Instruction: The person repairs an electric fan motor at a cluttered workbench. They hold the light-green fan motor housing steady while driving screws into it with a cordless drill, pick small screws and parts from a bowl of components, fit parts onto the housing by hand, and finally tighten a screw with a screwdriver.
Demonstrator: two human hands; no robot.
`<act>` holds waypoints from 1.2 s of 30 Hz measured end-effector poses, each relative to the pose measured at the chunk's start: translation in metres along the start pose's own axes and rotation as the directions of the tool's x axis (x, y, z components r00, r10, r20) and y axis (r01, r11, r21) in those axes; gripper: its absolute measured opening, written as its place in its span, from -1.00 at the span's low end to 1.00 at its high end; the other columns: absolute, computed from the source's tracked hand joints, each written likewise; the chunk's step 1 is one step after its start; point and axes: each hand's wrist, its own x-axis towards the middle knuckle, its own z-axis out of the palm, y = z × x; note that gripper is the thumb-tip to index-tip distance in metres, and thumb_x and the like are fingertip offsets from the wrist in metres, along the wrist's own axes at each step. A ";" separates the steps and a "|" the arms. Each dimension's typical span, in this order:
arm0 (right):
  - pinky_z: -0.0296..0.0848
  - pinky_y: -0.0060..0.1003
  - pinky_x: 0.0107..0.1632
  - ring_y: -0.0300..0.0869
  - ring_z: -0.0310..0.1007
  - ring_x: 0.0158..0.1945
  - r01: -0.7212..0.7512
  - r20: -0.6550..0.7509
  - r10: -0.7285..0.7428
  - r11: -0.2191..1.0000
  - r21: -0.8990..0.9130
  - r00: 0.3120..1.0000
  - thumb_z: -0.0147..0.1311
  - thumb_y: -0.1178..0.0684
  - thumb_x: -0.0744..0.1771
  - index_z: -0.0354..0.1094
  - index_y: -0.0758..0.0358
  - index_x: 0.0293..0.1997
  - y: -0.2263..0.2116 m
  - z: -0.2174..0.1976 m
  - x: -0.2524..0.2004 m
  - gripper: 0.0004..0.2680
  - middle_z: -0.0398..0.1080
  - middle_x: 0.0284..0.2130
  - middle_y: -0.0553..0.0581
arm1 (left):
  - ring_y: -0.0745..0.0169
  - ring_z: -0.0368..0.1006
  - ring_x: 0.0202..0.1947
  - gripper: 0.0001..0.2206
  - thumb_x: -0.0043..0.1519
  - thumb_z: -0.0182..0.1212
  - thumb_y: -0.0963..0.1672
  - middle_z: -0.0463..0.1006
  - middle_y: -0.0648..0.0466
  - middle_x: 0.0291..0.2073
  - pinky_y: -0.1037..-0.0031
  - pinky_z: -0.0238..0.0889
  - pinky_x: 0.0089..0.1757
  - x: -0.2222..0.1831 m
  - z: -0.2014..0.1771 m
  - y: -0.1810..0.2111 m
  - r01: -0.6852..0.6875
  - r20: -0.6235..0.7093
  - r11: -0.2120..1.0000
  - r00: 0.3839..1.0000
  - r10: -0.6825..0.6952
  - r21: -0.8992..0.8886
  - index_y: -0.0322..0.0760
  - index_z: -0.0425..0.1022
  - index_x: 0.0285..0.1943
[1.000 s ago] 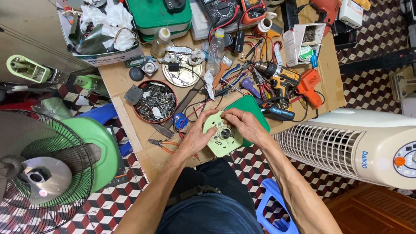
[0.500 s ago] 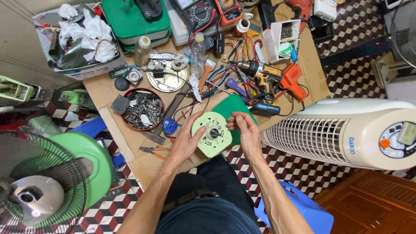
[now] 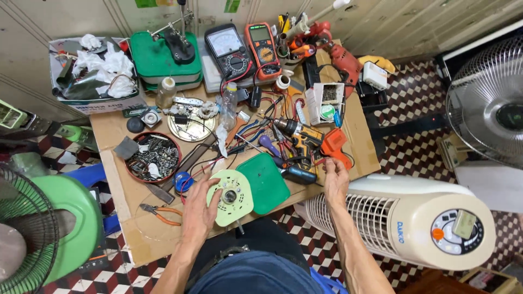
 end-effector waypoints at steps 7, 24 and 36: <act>0.50 -0.31 -0.09 -0.23 0.55 -0.20 0.258 0.743 -0.152 0.966 -0.029 0.651 0.11 -0.04 0.34 0.45 0.25 0.05 -0.103 0.048 -0.052 -0.75 0.54 -0.22 0.08 | -0.13 0.42 0.10 -0.75 0.15 0.35 -0.15 0.54 -0.09 0.06 0.21 0.31 0.07 -0.008 0.005 0.018 0.073 -0.183 0.970 0.983 -0.030 0.233 -0.25 0.58 0.00; 0.46 -0.26 -0.29 -0.23 0.40 -0.38 0.377 0.901 -0.093 0.922 -0.082 0.424 0.27 0.03 0.27 0.22 0.28 0.27 -0.080 0.118 -0.079 -0.55 0.42 -0.30 0.11 | -0.38 0.08 0.38 -0.41 0.03 0.44 -0.05 0.17 -0.40 0.37 0.05 -0.03 0.26 -0.028 0.070 0.052 0.367 -0.464 0.928 0.834 -0.298 0.064 -0.34 0.35 0.21; 0.38 -0.33 -0.17 -0.21 0.39 -0.26 -0.016 0.280 0.024 0.999 -0.030 0.960 0.23 0.01 0.37 0.39 0.44 0.03 0.051 0.032 0.083 -0.74 0.46 -0.27 0.15 | -0.27 0.11 0.46 -0.63 0.15 0.38 -0.10 0.25 -0.27 0.42 0.14 0.05 0.31 -0.026 0.086 0.034 0.335 -0.529 0.941 0.809 -0.259 0.053 -0.33 0.44 0.08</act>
